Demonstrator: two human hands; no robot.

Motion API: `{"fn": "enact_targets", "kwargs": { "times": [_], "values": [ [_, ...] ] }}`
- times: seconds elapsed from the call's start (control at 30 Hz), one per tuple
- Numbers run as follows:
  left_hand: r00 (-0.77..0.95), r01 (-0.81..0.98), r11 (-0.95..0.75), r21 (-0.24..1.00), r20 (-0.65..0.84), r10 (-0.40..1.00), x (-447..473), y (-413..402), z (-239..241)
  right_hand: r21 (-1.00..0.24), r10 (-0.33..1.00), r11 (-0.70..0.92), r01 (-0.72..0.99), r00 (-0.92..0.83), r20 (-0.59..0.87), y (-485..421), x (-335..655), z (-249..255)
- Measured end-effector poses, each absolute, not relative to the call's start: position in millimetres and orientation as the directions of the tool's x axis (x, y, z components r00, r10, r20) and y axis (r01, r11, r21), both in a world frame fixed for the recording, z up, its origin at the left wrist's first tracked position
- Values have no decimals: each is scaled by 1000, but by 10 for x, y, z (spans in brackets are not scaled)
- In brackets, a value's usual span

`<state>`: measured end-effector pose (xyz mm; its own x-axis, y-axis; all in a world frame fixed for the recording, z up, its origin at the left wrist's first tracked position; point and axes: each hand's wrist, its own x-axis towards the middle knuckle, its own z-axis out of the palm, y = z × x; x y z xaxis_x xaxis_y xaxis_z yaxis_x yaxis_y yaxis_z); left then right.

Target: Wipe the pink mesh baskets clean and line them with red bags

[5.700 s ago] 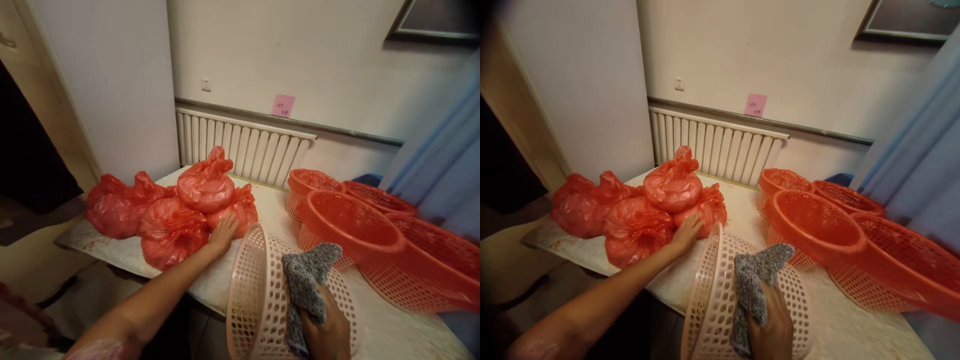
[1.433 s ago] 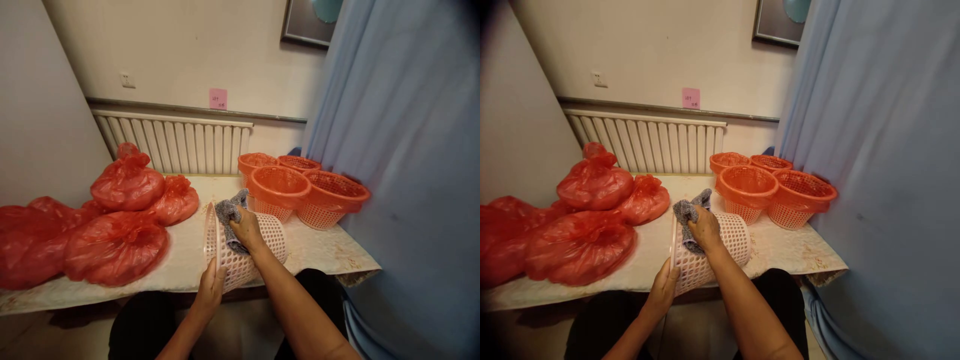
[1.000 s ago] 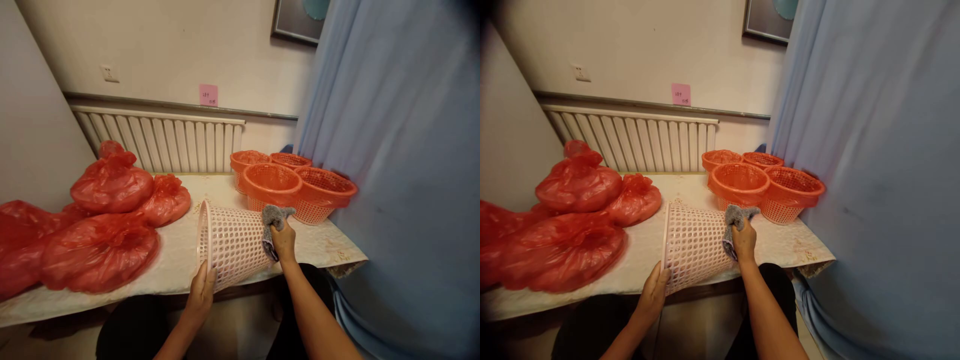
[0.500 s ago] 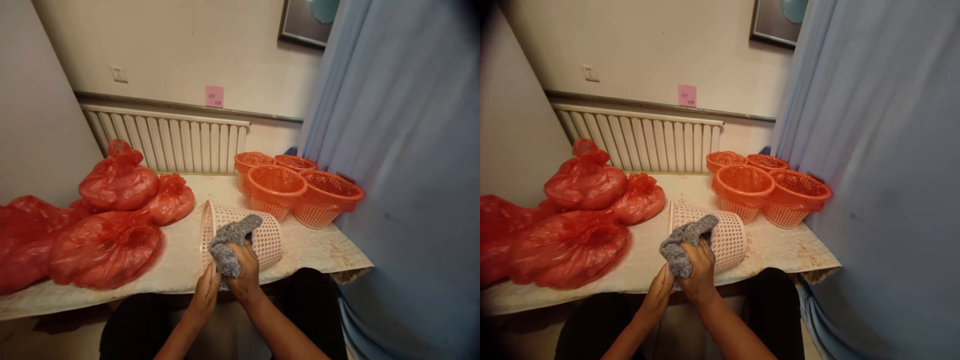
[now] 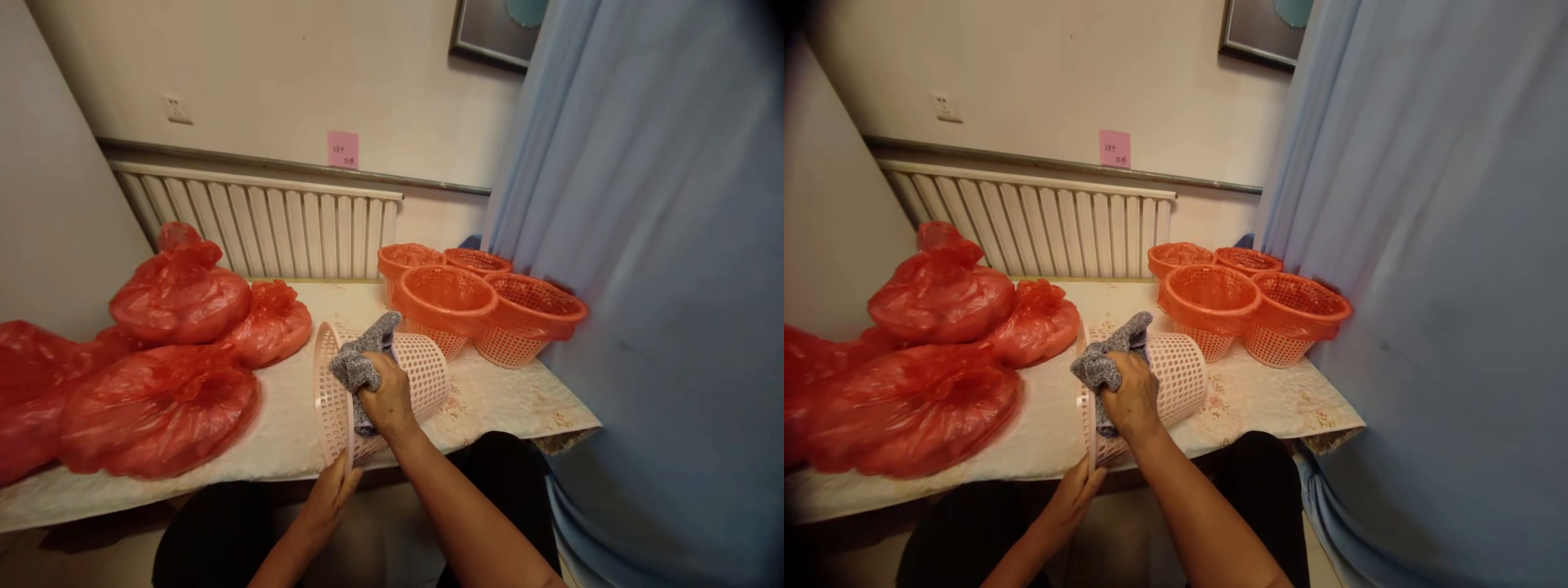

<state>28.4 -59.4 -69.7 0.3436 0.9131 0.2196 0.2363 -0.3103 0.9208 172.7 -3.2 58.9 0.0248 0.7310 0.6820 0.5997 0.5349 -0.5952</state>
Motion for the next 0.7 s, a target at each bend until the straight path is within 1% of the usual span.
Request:
{"fn": "enact_targets", "kwargs": {
  "times": [0.1, 0.13, 0.27, 0.37, 0.43, 0.5, 0.57, 0.7],
  "values": [
    [371, 212, -319, 924, 226, 901, 304, -526, -478, -573, 714, 546, 612, 18, 699, -63, 1734, 550],
    [347, 203, -315, 927, 233, 908, 330, -495, -378, -564, 709, 550, 616, 13, 705, -76, 1736, 543],
    [166, 131, -291, 948, 268, 949, 496, -373, -18, -535, 702, 556, 636, -15, 712, -102, 1765, 527],
    [88, 130, -293, 947, 283, 955, 602, -346, 92, -527, 714, 539, 657, -25, 699, -38, 1847, 487],
    [62, 143, -270, 952, 264, 962, 630, -364, 92, -529, 723, 520, 671, -15, 691, 65, 1955, 437],
    [59, 151, -226, 962, 219, 974, 632, -395, 66, -546, 734, 478, 688, 28, 678, 199, 2123, 376],
    [72, 158, -199, 967, 189, 979, 629, -427, 39, -575, 748, 402, 713, 106, 655, 331, 2353, 309],
    [71, 152, -217, 964, 209, 975, 643, -472, 16, -638, 737, 194, 745, 319, 596, 450, 2879, 160]
  ]
}}
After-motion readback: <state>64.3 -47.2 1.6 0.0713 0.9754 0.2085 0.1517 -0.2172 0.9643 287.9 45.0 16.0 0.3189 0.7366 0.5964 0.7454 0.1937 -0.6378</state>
